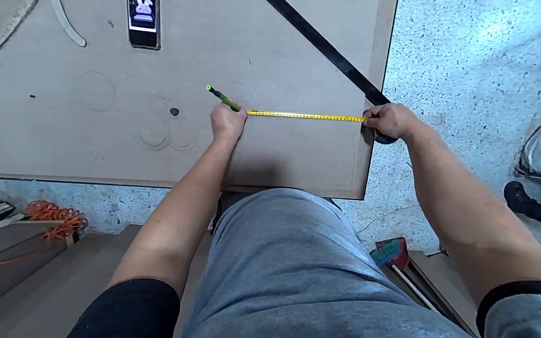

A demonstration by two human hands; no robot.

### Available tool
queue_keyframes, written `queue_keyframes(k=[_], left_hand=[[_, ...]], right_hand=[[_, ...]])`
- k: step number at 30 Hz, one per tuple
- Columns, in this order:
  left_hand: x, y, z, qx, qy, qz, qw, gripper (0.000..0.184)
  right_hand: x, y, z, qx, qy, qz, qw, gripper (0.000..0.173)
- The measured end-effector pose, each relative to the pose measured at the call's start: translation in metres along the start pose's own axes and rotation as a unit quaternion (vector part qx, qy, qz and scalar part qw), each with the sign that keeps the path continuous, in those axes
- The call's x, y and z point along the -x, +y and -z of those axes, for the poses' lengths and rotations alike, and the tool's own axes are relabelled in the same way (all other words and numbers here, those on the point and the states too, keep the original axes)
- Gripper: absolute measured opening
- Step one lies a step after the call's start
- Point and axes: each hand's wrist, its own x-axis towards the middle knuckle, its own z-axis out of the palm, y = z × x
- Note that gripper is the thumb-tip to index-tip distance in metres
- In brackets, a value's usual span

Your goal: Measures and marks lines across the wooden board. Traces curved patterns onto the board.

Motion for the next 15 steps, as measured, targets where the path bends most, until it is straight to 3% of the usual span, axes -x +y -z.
queue_keyframes(k=[9,15], left_hand=[[0.129,-0.092,-0.019,-0.021,-0.02,-0.004,1.0,0.02],[0.151,-0.116,-0.018,0.011,-0.044,0.031,0.999,0.014]], right_hand=[[0.113,0.017,-0.112,-0.006,-0.035,-0.003,0.999,0.021],[0.148,0.034,-0.148,-0.071,-0.068,-0.002,0.995,0.019]])
